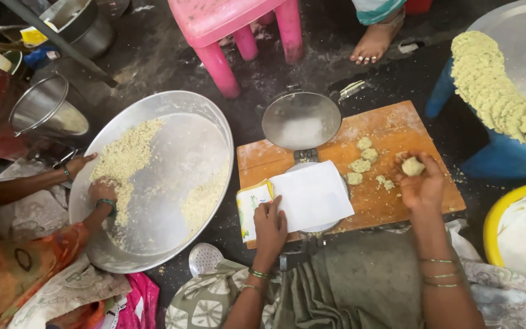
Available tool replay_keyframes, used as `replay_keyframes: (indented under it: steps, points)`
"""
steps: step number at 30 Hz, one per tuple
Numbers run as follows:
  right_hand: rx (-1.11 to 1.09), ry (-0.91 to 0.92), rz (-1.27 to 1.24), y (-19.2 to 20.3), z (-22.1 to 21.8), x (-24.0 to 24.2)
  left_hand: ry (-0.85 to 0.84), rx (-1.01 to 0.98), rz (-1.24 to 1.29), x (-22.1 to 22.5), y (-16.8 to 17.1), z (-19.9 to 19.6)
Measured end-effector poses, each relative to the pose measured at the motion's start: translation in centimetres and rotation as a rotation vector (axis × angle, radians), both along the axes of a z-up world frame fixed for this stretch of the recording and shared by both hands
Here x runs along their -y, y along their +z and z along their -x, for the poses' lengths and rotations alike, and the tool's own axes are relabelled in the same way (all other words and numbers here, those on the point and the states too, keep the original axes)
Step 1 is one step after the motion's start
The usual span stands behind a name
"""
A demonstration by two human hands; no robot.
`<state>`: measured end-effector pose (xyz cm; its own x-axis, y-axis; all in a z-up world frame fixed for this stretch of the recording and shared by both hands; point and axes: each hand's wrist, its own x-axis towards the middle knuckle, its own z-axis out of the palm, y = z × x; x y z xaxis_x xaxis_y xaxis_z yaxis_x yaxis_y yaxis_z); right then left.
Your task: Preparing dough and pressing it into thin discs using a manual press for food production.
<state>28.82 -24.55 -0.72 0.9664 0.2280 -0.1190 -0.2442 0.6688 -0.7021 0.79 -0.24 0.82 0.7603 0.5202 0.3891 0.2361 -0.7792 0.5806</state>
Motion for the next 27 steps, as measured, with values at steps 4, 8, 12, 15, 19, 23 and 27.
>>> replay_keyframes:
  steps: [4,8,12,15,19,23,27]
  points:
    - [-0.281,0.055,-0.123,-1.2,1.0,1.0,0.012,0.002,0.0,0.0,0.1,0.0]
    - [-0.264,-0.057,0.069,2.6,4.5,-0.4,0.012,0.039,-0.001,-0.1,-0.4,0.2]
    - [-0.25,-0.018,0.05,0.4,4.0,-0.6,0.008,0.059,-0.032,-0.5,-1.6,0.2]
    - [-0.35,0.18,-0.001,-4.7,0.7,0.7,0.016,0.078,-0.052,-0.5,-2.2,0.1]
    - [-0.517,0.282,0.083,1.7,2.6,0.9,0.023,0.055,-0.034,-0.8,-2.3,0.2]
    - [-0.327,0.177,-0.001,-5.2,-1.0,4.1,-0.008,0.033,-0.048,-0.7,-2.4,0.5]
    - [-0.244,-0.009,-0.092,-10.7,-3.2,5.5,-0.003,0.039,-0.032,-0.7,-2.2,0.1]
